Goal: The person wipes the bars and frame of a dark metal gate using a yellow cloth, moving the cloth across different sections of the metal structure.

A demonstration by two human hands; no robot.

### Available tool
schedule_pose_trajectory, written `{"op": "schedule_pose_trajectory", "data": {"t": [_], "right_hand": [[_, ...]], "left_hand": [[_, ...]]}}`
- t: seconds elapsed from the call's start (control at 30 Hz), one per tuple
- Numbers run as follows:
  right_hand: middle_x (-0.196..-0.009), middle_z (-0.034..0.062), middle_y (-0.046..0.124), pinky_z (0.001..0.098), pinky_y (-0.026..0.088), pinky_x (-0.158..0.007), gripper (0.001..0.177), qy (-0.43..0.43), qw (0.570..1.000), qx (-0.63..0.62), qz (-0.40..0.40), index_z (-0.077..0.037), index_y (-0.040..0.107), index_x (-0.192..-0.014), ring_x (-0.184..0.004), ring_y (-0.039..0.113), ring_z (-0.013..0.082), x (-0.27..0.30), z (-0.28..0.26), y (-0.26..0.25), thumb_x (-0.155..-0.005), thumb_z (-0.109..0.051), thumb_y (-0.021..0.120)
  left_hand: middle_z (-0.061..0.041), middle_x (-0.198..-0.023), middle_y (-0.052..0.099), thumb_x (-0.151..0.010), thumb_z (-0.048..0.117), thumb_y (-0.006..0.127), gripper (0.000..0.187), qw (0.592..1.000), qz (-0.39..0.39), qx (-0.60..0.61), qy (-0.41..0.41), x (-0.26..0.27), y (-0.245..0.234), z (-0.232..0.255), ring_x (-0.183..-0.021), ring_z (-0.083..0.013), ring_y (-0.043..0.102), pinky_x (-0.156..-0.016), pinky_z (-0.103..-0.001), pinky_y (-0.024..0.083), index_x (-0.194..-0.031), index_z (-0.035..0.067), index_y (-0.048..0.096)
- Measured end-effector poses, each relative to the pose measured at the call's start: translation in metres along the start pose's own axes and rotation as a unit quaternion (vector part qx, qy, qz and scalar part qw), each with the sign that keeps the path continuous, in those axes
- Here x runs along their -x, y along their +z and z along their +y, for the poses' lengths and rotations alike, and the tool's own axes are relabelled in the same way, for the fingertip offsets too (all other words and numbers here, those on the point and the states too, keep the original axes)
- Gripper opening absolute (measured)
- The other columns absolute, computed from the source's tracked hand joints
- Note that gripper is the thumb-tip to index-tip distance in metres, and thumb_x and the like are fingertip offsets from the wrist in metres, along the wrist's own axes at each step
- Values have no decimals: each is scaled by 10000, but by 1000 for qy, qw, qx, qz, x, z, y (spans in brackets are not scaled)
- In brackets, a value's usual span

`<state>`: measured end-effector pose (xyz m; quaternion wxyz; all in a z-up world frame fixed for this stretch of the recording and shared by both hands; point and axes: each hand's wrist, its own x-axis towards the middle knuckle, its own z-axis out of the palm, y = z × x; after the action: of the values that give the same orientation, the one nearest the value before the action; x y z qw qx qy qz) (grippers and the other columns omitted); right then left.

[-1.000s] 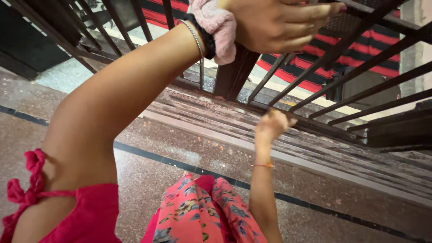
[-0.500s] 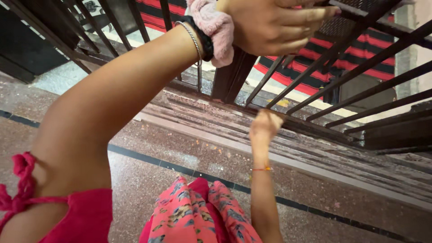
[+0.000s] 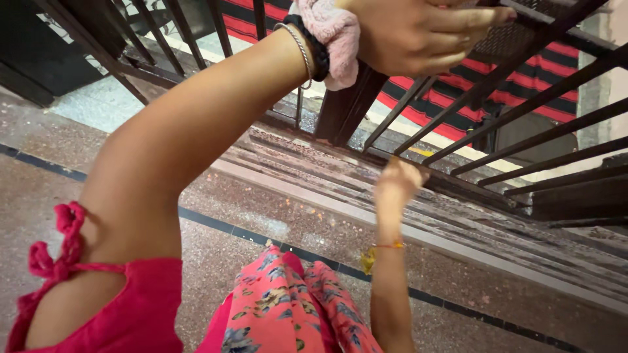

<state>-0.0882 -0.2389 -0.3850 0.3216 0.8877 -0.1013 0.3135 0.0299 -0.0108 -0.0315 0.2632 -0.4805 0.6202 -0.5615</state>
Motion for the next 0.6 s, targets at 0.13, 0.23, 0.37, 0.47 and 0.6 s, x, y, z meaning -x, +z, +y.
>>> {"op": "schedule_pose_trajectory", "data": {"t": [0.13,0.23,0.37,0.47,0.6], "right_hand": [[-942,147,691,536,387,-1052,178,-54,893,-447,-29,-60,703,-951,-965,651,376,-2,-26,-51,-945,-152,550],[-868,120,686,557,387,-1037,139,-67,896,-429,-93,-80,714,-866,-927,647,376,-1,7,-40,-824,-71,582],[-972,132,710,589,349,-1102,135,67,895,-440,-13,-106,730,-981,-1019,656,360,-1,35,7,-948,-92,600],[-972,152,727,494,446,-1027,162,116,853,-496,-114,-103,746,-976,-1020,678,328,-5,16,1,-974,-132,587],[-1086,210,731,503,438,-1074,200,9,846,-517,-133,3,737,-1048,-1035,679,370,-12,-17,-50,-1000,-135,600]], "left_hand": [[-181,-1300,652,-979,166,583,300,997,32,58,-41,5,11,12,-1420,-345,480,-1269,-412,321,-1152,-69,655],[-182,-1315,653,-988,143,583,270,995,29,88,-46,8,18,13,-1423,-342,492,-1268,-434,323,-1143,-63,663],[-182,-1380,612,-1026,144,554,252,990,43,107,-81,16,4,5,-1445,-323,456,-1273,-467,286,-1165,-41,657],[-174,-1392,577,-1030,144,538,268,987,39,115,-104,12,-2,6,-1432,-305,424,-1288,-452,251,-1197,-34,648],[-176,-1385,610,-1010,169,543,273,988,32,105,-111,6,-10,4,-1414,-285,435,-1316,-464,245,-1159,-26,661]]}}
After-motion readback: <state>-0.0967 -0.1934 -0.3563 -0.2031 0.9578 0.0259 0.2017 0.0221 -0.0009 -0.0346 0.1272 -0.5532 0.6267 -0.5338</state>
